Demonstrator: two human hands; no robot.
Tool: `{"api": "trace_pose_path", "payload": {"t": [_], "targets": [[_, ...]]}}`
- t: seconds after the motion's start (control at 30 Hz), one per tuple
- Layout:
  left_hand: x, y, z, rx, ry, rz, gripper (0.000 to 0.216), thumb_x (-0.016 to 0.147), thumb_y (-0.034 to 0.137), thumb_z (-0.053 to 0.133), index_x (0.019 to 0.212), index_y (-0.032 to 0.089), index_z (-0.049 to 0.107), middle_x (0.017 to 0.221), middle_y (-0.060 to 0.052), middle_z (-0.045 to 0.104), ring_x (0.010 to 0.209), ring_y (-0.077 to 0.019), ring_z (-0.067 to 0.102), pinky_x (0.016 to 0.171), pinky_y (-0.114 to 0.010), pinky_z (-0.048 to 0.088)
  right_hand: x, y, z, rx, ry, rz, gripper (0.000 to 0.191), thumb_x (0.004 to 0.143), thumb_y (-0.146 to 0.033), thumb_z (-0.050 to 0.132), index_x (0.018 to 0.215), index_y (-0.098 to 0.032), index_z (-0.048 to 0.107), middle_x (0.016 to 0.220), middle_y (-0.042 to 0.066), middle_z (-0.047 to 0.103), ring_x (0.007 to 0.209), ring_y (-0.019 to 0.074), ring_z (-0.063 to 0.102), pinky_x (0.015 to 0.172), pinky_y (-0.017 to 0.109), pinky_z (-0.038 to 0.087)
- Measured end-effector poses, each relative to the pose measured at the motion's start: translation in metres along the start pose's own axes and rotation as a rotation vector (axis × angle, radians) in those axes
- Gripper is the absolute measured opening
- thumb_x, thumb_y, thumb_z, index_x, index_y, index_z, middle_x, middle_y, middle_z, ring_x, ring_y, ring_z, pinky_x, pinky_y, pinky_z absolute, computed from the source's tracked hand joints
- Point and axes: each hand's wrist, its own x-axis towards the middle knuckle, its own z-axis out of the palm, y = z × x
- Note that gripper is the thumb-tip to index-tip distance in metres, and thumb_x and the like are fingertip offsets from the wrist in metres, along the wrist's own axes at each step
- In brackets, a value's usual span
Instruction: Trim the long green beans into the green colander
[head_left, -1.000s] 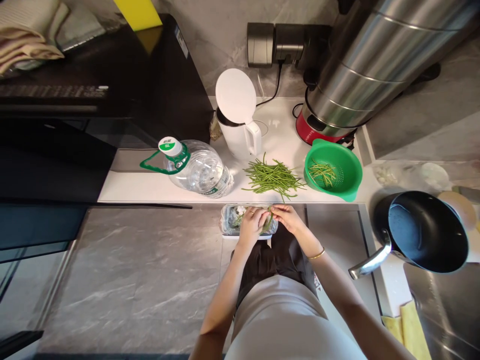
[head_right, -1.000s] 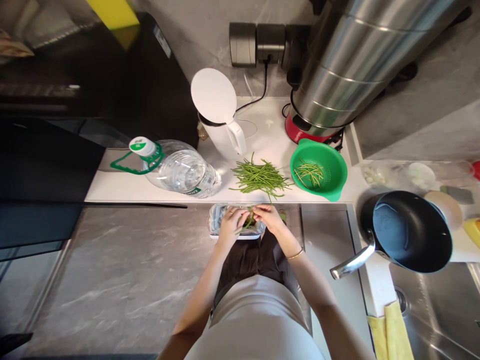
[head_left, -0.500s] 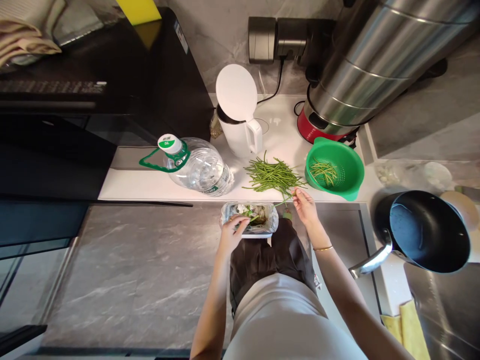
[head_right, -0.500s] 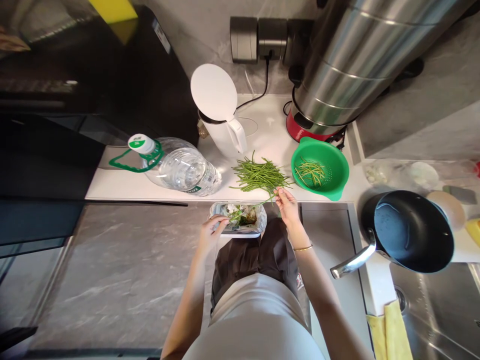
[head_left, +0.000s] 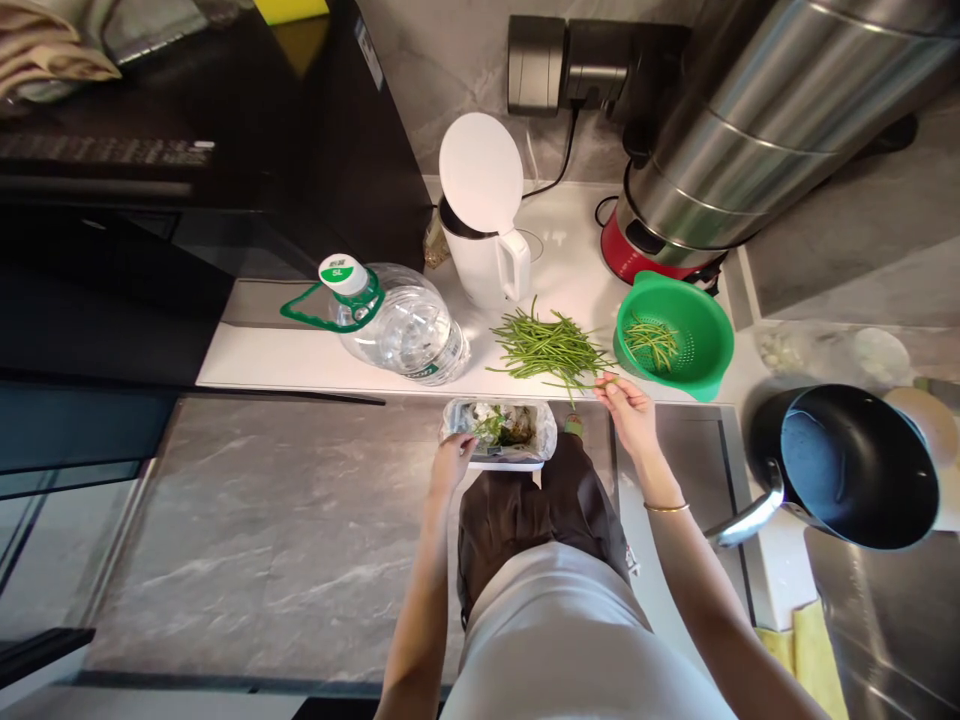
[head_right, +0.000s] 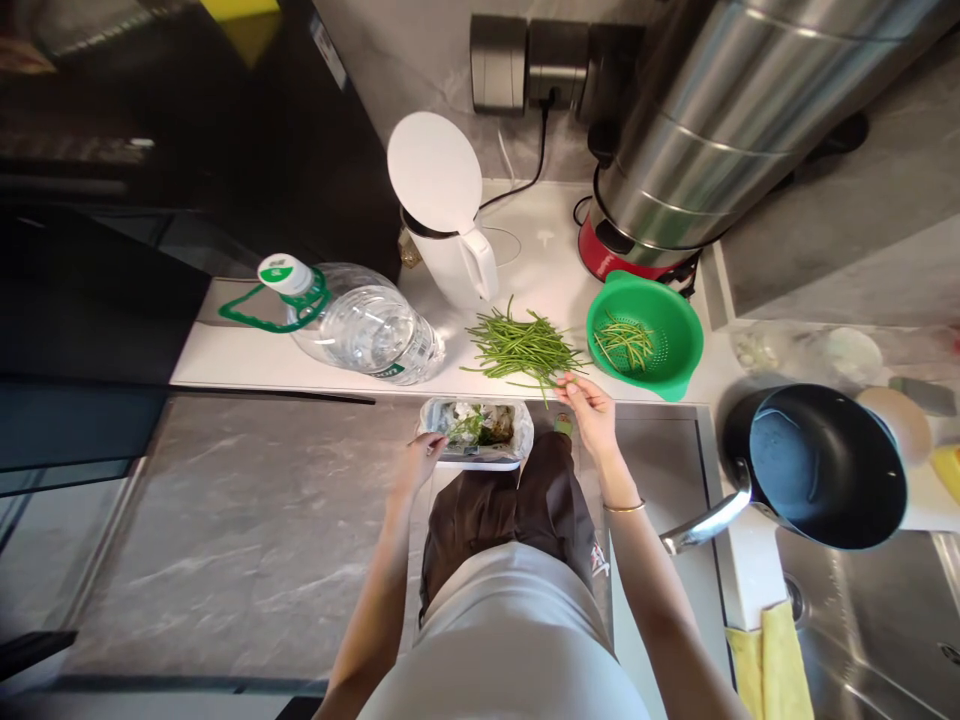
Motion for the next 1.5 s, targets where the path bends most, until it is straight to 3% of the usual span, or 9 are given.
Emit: {"api": "trace_pose_path", "payload": {"t": [0.1, 0.3, 0.37, 0.47, 0.6, 0.9, 1.1, 1.3, 1.5], "targets": [[0.002, 0.025, 0.010, -0.006, 0.029, 0.035, 0.020, 0.080, 0.030, 0.059, 0.095, 0.020, 0.068, 0.095, -0.008, 0.070, 0.087, -0.0212, 0.064, 0.085, -0.035, 0.047, -0.013, 0.001, 0.014, -0.076, -0.102, 0.027, 0.025, 0.072, -0.037, 0.071, 0.092, -0.021, 0.070, 0.094, 0.004, 0.072, 0.079, 0.0163, 0.068, 0.081, 0.036, 0.056], [-0.008, 0.118, 0.002, -0.310, 0.182, 0.236, 0.018, 0.085, 0.029, 0.054, 0.092, 0.019, 0.067, 0.090, -0.005, 0.068, 0.076, -0.0150, 0.061, 0.074, -0.028, 0.048, -0.033, 0.011, 0.037, -0.196, -0.208, 0.057, 0.022, 0.069, -0.036, 0.073, 0.086, -0.022, 0.072, 0.087, 0.004, 0.073, 0.072, 0.0173, 0.068, 0.072, 0.034, 0.057], [-0.012, 0.142, -0.001, -0.386, 0.168, 0.264, 0.017, 0.083, 0.031, 0.058, 0.093, 0.020, 0.067, 0.089, -0.005, 0.067, 0.074, -0.0139, 0.061, 0.073, -0.026, 0.048, -0.037, 0.011, 0.041, -0.289, -0.259, -0.003, 0.021, 0.072, -0.036, 0.071, 0.087, -0.022, 0.072, 0.084, 0.004, 0.073, 0.068, 0.0164, 0.067, 0.069, 0.032, 0.056], [-0.013, 0.159, -0.002, -0.443, 0.163, 0.244, 0.017, 0.081, 0.033, 0.060, 0.089, 0.020, 0.066, 0.084, -0.004, 0.067, 0.070, -0.0135, 0.059, 0.069, -0.026, 0.048, -0.040, 0.006, 0.045, -0.496, -0.319, -0.189, 0.016, 0.077, -0.034, 0.066, 0.086, -0.022, 0.072, 0.080, 0.004, 0.070, 0.067, 0.0154, 0.063, 0.068, 0.030, 0.053], [-0.011, 0.158, -0.001, -0.499, 0.161, 0.203, 0.015, 0.081, 0.033, 0.060, 0.084, 0.019, 0.065, 0.081, -0.003, 0.066, 0.069, -0.0133, 0.058, 0.067, -0.025, 0.047, -0.043, -0.006, 0.048, -0.693, -0.379, -0.366, 0.015, 0.083, -0.031, 0.059, 0.088, -0.023, 0.070, 0.081, 0.004, 0.068, 0.070, 0.0153, 0.061, 0.069, 0.028, 0.051], [-0.010, 0.149, -0.005, -0.497, 0.124, 0.142, 0.011, 0.078, 0.029, 0.061, 0.081, 0.019, 0.062, 0.077, -0.001, 0.065, 0.065, -0.0115, 0.055, 0.063, -0.023, 0.045, -0.046, -0.013, 0.053, -0.863, -0.500, -0.499, 0.022, 0.089, -0.027, 0.050, 0.101, -0.024, 0.069, 0.091, 0.006, 0.069, 0.083, 0.0174, 0.064, 0.077, 0.029, 0.051], [-0.004, 0.136, -0.009, -0.728, 0.202, 0.089, 0.010, 0.075, 0.026, 0.063, 0.080, 0.018, 0.060, 0.073, 0.001, 0.062, 0.066, -0.0108, 0.057, 0.065, -0.023, 0.047, -0.046, -0.017, 0.055, -0.894, -0.505, -0.425, 0.020, 0.087, -0.028, 0.054, 0.098, -0.024, 0.070, 0.086, 0.004, 0.072, 0.076, 0.0180, 0.067, 0.071, 0.028, 0.052], [-0.003, 0.137, -0.011, -0.955, 0.184, 0.098, 0.013, 0.074, 0.026, 0.065, 0.080, 0.017, 0.056, 0.068, 0.002, 0.059, 0.064, -0.0105, 0.059, 0.065, -0.023, 0.049, -0.052, -0.018, 0.062, -0.799, -0.443, -0.386, 0.020, 0.087, -0.029, 0.053, 0.094, -0.023, 0.071, 0.084, 0.004, 0.072, 0.070, 0.0155, 0.065, 0.065, 0.025, 0.051], [-0.009, 0.142, -0.005, -0.939, 0.296, 0.134, 0.014, 0.076, 0.027, 0.064, 0.083, 0.018, 0.056, 0.078, -0.001, 0.064, 0.070, -0.0121, 0.064, 0.071, -0.026, 0.052, -0.060, -0.013, 0.072, -0.561, -0.278, -0.162, 0.019, 0.078, -0.035, 0.063, 0.079, -0.018, 0.071, 0.053, -0.002, 0.058, 0.043, 0.0077, 0.044, 0.043, 0.021, 0.037]]}}
